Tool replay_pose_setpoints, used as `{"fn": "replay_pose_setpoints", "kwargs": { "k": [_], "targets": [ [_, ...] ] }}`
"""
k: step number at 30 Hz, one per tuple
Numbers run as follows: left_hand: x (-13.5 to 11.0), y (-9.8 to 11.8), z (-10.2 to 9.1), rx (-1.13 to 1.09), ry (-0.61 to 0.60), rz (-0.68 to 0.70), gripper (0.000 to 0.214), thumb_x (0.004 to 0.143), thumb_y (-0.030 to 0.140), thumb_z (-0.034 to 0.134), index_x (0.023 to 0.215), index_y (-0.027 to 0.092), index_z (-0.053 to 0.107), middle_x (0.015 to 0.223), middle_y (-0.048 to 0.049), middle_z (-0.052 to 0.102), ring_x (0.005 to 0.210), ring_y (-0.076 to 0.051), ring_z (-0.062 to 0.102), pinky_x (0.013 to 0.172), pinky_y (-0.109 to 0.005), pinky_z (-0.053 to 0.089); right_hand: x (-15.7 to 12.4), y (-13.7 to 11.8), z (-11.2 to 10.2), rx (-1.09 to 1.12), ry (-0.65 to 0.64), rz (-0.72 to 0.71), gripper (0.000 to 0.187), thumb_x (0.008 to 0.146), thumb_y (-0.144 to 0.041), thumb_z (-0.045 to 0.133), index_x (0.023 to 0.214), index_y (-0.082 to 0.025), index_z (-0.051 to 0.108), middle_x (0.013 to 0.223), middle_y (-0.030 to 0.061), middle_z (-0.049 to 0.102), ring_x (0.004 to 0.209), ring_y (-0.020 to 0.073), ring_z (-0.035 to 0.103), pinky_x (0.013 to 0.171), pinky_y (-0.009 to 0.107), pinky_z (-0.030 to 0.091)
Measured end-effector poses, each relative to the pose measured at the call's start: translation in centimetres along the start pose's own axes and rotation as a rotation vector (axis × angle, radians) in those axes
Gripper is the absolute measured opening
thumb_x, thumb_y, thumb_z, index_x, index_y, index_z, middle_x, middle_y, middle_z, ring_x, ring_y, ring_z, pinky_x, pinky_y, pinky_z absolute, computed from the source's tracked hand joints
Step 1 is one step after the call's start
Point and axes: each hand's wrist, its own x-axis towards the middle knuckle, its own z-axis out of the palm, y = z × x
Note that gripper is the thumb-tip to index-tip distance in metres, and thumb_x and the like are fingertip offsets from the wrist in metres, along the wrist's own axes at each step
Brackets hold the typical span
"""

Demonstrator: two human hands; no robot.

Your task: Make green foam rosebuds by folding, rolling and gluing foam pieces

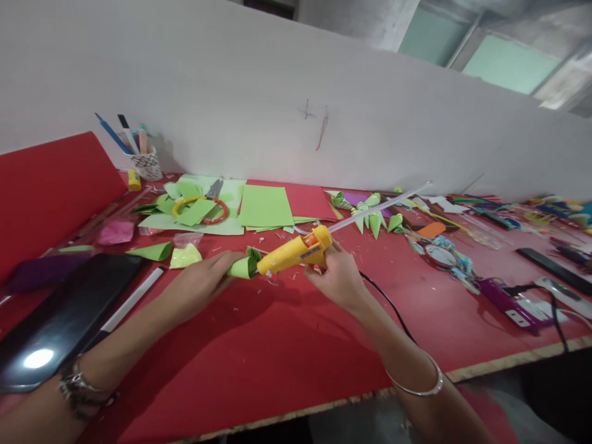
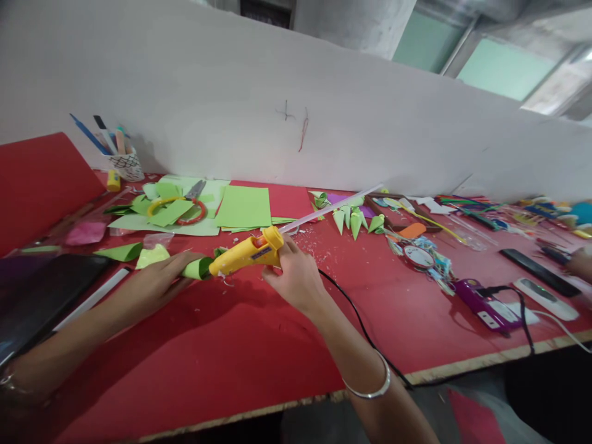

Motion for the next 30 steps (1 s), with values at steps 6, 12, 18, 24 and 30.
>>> {"fn": "replay_pose_setpoints", "kwargs": {
  "k": [6, 12, 18, 24, 30],
  "targets": [
    [0.0, 0.2, 0.1, 0.044, -0.010, 0.027, 0.029, 0.081, 0.019, 0.032, 0.105, 0.016, 0.047, 0.084, -0.0083, 0.061, 0.068, -0.020, 0.058, 0.055, -0.025, 0.041, 0.1, -0.1, 0.2, 0.070, 0.020, 0.021, 0.024, 0.066, -0.024, 0.051, 0.089, -0.020, 0.054, 0.076, 0.0030, 0.057, 0.056, 0.0141, 0.051, 0.049, 0.024, 0.038],
    [0.1, -0.3, 0.5, 0.112, 0.002, 0.031, 0.032, 0.083, 0.022, 0.030, 0.110, 0.017, 0.045, 0.096, -0.0096, 0.058, 0.076, -0.021, 0.059, 0.061, -0.027, 0.042, 0.2, -0.2, 0.0, 0.229, 0.020, 0.064, 0.025, 0.066, -0.026, 0.053, 0.089, -0.017, 0.052, 0.079, 0.0036, 0.057, 0.056, 0.0119, 0.051, 0.048, 0.023, 0.039],
    [-0.1, -0.5, 0.8, 0.024, 0.083, 0.036, 0.035, 0.085, 0.033, 0.032, 0.117, 0.019, 0.040, 0.107, -0.0093, 0.053, 0.088, -0.021, 0.056, 0.071, -0.028, 0.043, 0.4, -0.2, -0.4, 0.247, 0.052, 0.091, 0.021, 0.066, -0.031, 0.056, 0.081, -0.017, 0.051, 0.073, 0.0023, 0.057, 0.053, 0.0117, 0.050, 0.047, 0.023, 0.040],
    [-0.5, -0.7, 0.5, 0.039, 0.141, 0.038, 0.036, 0.086, 0.035, 0.028, 0.114, 0.016, 0.041, 0.103, -0.0105, 0.054, 0.087, -0.022, 0.055, 0.071, -0.030, 0.043, 0.6, 0.2, -0.5, 0.236, 0.108, 0.101, 0.018, 0.068, -0.033, 0.055, 0.076, -0.018, 0.051, 0.065, 0.0004, 0.055, 0.051, 0.0118, 0.048, 0.046, 0.023, 0.039],
    [-0.4, -0.6, 0.5, -0.079, 0.239, 0.008, 0.036, 0.088, 0.031, 0.020, 0.108, 0.016, 0.046, 0.101, -0.0091, 0.055, 0.087, -0.021, 0.054, 0.072, -0.030, 0.043, 1.3, 2.5, -0.1, 0.210, 0.167, 0.194, 0.021, 0.065, -0.035, 0.055, 0.075, -0.017, 0.053, 0.062, -0.0002, 0.056, 0.049, 0.0119, 0.048, 0.047, 0.024, 0.039]
  ]
}}
